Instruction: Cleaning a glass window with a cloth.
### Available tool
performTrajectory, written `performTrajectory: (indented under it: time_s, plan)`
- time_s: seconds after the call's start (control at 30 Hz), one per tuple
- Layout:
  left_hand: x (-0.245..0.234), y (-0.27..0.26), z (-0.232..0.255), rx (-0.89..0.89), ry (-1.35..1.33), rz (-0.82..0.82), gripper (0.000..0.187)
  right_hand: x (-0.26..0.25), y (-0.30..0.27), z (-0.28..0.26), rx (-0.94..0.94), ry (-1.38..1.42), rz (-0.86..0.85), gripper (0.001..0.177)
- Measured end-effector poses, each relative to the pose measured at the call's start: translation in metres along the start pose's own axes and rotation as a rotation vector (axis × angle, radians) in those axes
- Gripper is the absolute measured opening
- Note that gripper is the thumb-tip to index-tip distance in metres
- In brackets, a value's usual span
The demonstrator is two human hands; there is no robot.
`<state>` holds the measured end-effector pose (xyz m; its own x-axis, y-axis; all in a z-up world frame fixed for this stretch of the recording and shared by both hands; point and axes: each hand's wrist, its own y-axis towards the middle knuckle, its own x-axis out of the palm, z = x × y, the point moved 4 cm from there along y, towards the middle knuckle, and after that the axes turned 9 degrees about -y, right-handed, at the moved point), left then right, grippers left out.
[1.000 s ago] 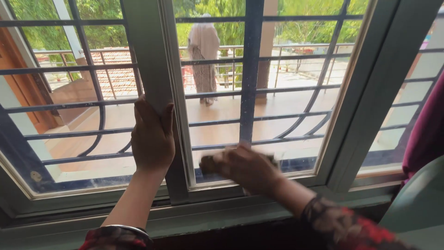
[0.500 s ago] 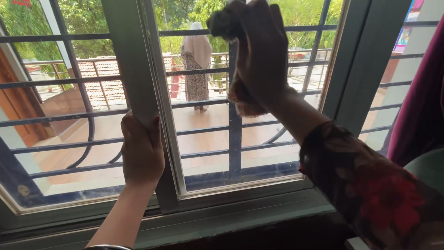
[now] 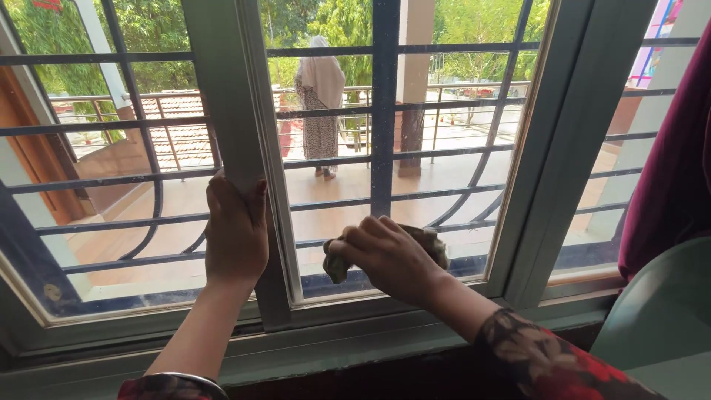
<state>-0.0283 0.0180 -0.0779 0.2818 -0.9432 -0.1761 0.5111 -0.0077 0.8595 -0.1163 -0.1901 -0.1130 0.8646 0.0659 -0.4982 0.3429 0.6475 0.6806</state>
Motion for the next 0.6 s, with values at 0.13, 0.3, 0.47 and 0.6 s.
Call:
performTrajectory:
  time_s: [0.13,0.3,0.47,0.6]
  plan:
    - [0.002,-0.005,-0.013,0.04,0.146,0.036,0.049,0.003,0.002,0.009,0.351,0.372,0.073,0.027]
    - [0.006,-0.012,0.036,0.257,0.227,0.188,0.056,-0.023,0.029,0.028,0.787,0.606,-0.002,0.03]
    - [0.026,-0.017,0.081,0.239,-0.127,-0.022,0.065,-0.014,0.04,0.032,0.823,1.005,0.085,0.027]
    - [0.038,-0.001,0.074,-0.072,-0.417,-0.202,0.07,-0.026,0.043,0.041,0.868,1.342,0.113,0.028]
